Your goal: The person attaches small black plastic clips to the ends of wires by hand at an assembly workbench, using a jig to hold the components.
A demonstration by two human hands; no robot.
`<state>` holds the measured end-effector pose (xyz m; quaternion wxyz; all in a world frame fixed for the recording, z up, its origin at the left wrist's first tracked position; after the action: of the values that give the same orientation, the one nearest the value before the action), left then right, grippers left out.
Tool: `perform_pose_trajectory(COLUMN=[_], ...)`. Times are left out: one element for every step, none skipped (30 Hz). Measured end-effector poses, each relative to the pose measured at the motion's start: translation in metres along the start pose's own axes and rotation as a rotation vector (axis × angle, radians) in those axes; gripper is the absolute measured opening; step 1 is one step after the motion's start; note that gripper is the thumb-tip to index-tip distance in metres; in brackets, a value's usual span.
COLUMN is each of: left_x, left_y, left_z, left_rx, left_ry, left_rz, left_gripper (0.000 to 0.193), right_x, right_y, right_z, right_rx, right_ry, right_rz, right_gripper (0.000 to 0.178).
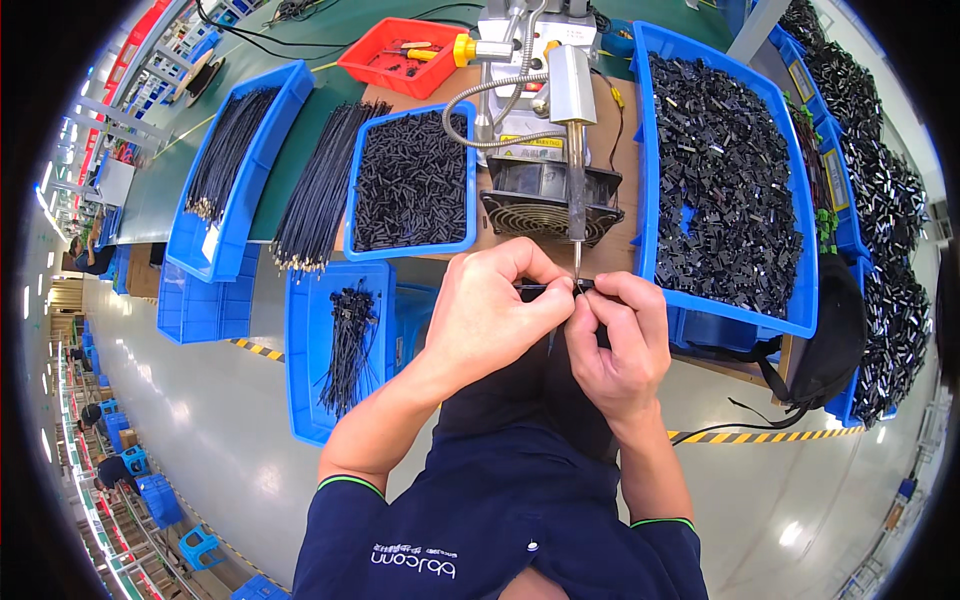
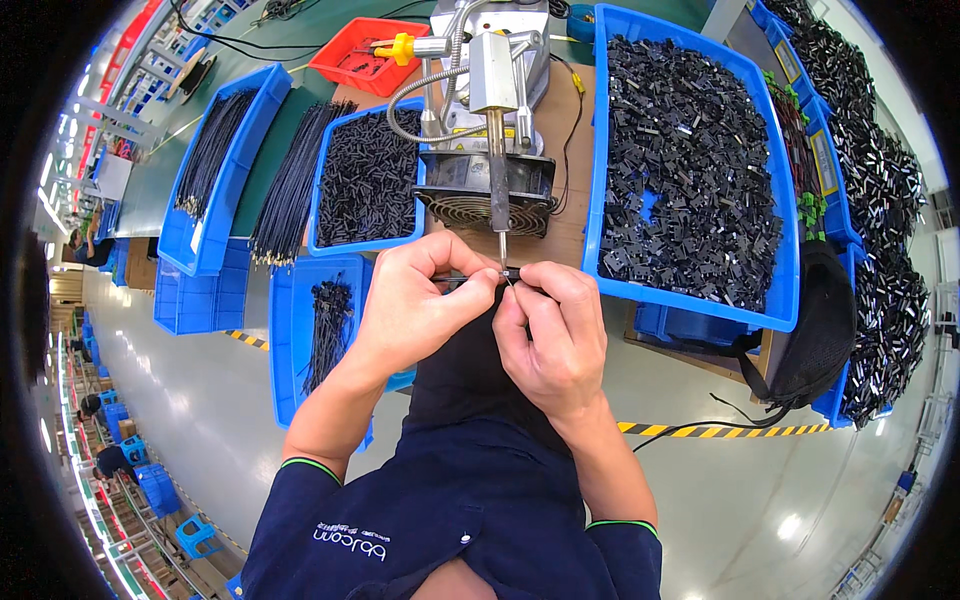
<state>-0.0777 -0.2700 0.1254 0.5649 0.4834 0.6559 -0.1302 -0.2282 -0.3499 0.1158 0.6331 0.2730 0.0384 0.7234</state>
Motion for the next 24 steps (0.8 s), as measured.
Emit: perform_pose_trajectory(left_x=[0.0000, -0.0003, -0.0004, -0.0001, -0.0001, -0.0001, 0.0002, 0.0004, 0.0003, -0.0006, -0.0022, -0.0031, -0.0025, -0.0013, -0.0009, -0.0010, -0.0010, -0.0010, -0.0018, -0.0031, -0.0041, -0.0033, -0.0017, -0.0008], left_y=[-0.0001, -0.0002, -0.0002, -0.0002, -0.0002, -0.0001, -0.0003, -0.0006, -0.0008, -0.0005, 0.0002, 0.0005, 0.0004, 0.0002, 0.0002, 0.0000, -0.0003, -0.0006, -0.0001, 0.0006, 0.0011, 0.0007, 0.0000, -0.0003], left_z=[0.0000, 0.0000, 0.0000, -0.0001, -0.0005, -0.0007, -0.0005, -0.0003, -0.0003, -0.0005, -0.0012, -0.0015, -0.0013, -0.0010, -0.0009, -0.0006, -0.0002, 0.0001, -0.0003, -0.0010, -0.0015, -0.0012, -0.0007, -0.0004], left_rx=[0.000, -0.004, -0.008, -0.008, -0.008, -0.008, -0.008, -0.006, -0.005, -0.004, -0.006, -0.009, -0.009, -0.010, -0.011, -0.010, -0.010, -0.010, -0.011, -0.016, -0.021, -0.021, -0.020, -0.019], left_ry=[0.000, -0.010, -0.019, -0.019, -0.026, -0.033, -0.034, -0.037, -0.040, -0.040, -0.039, -0.039, -0.039, -0.042, -0.046, -0.046, -0.043, -0.040, -0.040, -0.046, -0.053, -0.054, -0.055, -0.056], left_rz=[0.001, 0.005, 0.009, 0.010, 0.000, -0.009, -0.009, -0.014, -0.019, -0.019, -0.009, 0.001, 0.002, -0.006, -0.014, -0.014, -0.015, -0.015, -0.015, -0.006, 0.002, 0.002, -0.007, -0.016], left_gripper=[0.012, 0.012, 0.012, 0.012, 0.012, 0.012, 0.012, 0.012, 0.012, 0.012, 0.012, 0.013, 0.013, 0.013, 0.013, 0.013, 0.013, 0.013, 0.013, 0.013, 0.013, 0.013, 0.013, 0.014], right_x=[-0.0001, 0.0000, 0.0003, 0.0005, 0.0007, 0.0008, 0.0007, 0.0005, 0.0006, 0.0007, 0.0007, 0.0004, 0.0002, 0.0001, 0.0002, 0.0000, -0.0002, -0.0001, 0.0005, 0.0009, 0.0010, 0.0008, 0.0006, 0.0005], right_y=[-0.0004, -0.0005, -0.0004, -0.0004, -0.0003, -0.0002, -0.0001, 0.0000, 0.0002, 0.0001, 0.0000, -0.0003, -0.0006, -0.0007, -0.0006, -0.0006, -0.0006, -0.0005, -0.0005, -0.0005, -0.0004, -0.0005, -0.0006, -0.0007], right_z=[-0.0001, -0.0001, 0.0000, 0.0001, 0.0001, -0.0005, -0.0015, -0.0020, -0.0017, -0.0014, -0.0013, -0.0019, -0.0026, -0.0029, -0.0027, -0.0030, -0.0031, -0.0028, -0.0018, -0.0010, -0.0008, -0.0013, -0.0017, -0.0020], right_rx=[-0.003, -0.005, -0.005, -0.004, -0.003, -0.003, -0.004, -0.004, -0.004, -0.002, 0.000, -0.001, -0.003, -0.006, -0.007, -0.005, -0.003, -0.003, -0.002, 0.000, -0.001, -0.001, 0.000, -0.001], right_ry=[0.001, 0.002, 0.001, -0.002, -0.006, -0.006, -0.009, -0.013, -0.013, -0.012, -0.011, -0.011, -0.012, -0.012, -0.012, -0.012, -0.012, -0.012, -0.012, -0.012, -0.012, -0.013, -0.015, -0.015], right_rz=[-0.001, -0.003, -0.003, -0.003, -0.003, -0.003, 0.009, 0.021, 0.020, 0.021, 0.023, 0.022, 0.023, 0.023, 0.024, 0.022, 0.020, 0.019, 0.020, 0.022, 0.022, 0.023, 0.025, 0.024], right_gripper=[0.021, 0.021, 0.021, 0.021, 0.021, 0.021, 0.022, 0.022, 0.022, 0.022, 0.023, 0.023, 0.023, 0.023, 0.023, 0.023, 0.023, 0.023, 0.023, 0.023, 0.023, 0.023, 0.023, 0.023])
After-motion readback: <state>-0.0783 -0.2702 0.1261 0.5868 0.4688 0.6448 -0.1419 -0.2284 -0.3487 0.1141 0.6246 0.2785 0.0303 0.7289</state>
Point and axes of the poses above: each hand's wrist, its own z-axis towards the middle knuckle, its own y-axis out of the back of the hand, x = y × z, the point moved 5 cm from there along z, towards the middle knuckle, and after that the axes turned 12 degrees about y, right-handed, at the moved point
